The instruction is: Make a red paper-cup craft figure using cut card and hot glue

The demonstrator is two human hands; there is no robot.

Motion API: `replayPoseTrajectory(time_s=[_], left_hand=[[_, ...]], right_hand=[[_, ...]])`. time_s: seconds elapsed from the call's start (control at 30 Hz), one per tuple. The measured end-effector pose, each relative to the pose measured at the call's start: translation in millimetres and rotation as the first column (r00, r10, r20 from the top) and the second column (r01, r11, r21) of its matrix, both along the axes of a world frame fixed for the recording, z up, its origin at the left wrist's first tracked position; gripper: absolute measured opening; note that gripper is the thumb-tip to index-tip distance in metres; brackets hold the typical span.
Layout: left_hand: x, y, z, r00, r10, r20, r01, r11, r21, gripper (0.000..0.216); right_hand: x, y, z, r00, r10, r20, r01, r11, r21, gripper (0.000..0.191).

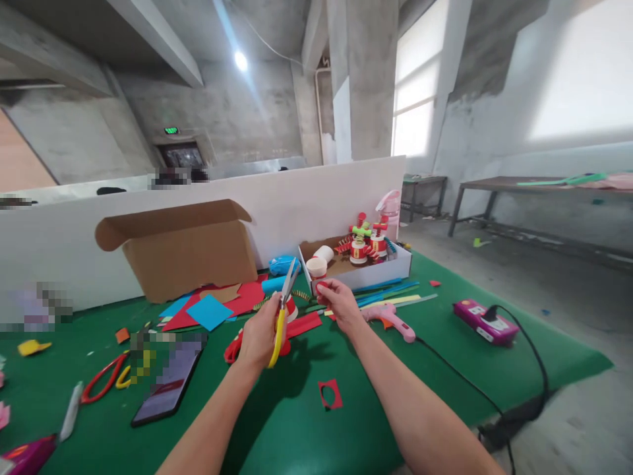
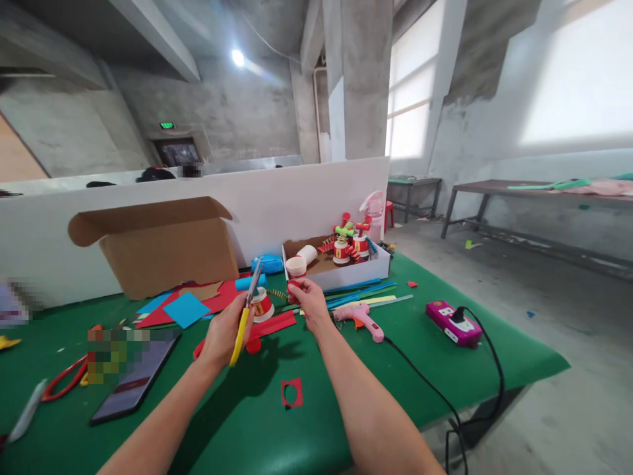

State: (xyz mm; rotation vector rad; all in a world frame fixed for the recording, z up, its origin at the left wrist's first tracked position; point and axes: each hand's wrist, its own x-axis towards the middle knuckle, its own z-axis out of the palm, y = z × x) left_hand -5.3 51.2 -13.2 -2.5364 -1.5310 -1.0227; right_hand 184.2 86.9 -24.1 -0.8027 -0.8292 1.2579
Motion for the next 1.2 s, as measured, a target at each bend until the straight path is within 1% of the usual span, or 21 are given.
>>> replayPoseTrajectory(time_s=[0.07,0.17,0.3,0.47,0.6,0.67,0.8,0.9,1.0,1.2], left_hand=[[-1,-5,0.7,0.994,0.013,-0.107,-0.015,1.000,-0.012,0.041],[-3,-10,6.2,0.967,0.051,-0.249,-0.064,0.997,-0.044,0.041],[-5,-12,8.8,0.940,0.082,-0.331,-0.102,0.994,-0.043,0.042],[-4,-15,-0.7,0.930,0.077,-0.358,-0.092,0.995,-0.024,0.044],[-5,-20,-8.2,0.928,0.066,-0.367,-0.074,0.997,-0.008,0.044],[-8,-22,-9.3,0.939,0.064,-0.339,-0.080,0.996,-0.034,0.045],[-11,-23,-7.5,0.955,0.087,-0.282,-0.125,0.985,-0.121,0.043],[-9,-24,-5.2,0.960,0.064,-0.271,-0.110,0.981,-0.158,0.044],[-6,-27,-2.7,0.957,0.046,-0.287,-0.097,0.981,-0.167,0.044],[-2,-32,2.0,0.937,0.047,-0.346,-0.118,0.975,-0.187,0.044]], right_hand=[[1,-1,2.4,1.000,-0.001,-0.001,0.001,1.000,0.011,0.033],[2,-3,6.0,1.000,-0.002,0.006,0.001,1.000,0.018,0.032],[-1,-5,9.6,0.999,0.005,0.039,-0.005,1.000,0.007,0.033],[-9,-13,12.6,0.991,0.069,0.118,-0.075,0.996,0.049,0.029],[-10,-16,15.1,0.989,0.045,0.144,-0.057,0.995,0.080,0.027],[-10,-16,16.0,0.986,0.032,0.163,-0.045,0.996,0.078,0.027],[-12,-18,16.6,0.981,0.037,0.191,-0.053,0.995,0.080,0.027],[-13,-19,16.8,0.979,0.059,0.194,-0.080,0.992,0.102,0.026],[-12,-19,17.0,0.976,0.076,0.202,-0.104,0.986,0.128,0.024],[-10,-18,13.9,0.968,0.097,0.234,-0.139,0.976,0.170,0.019]])
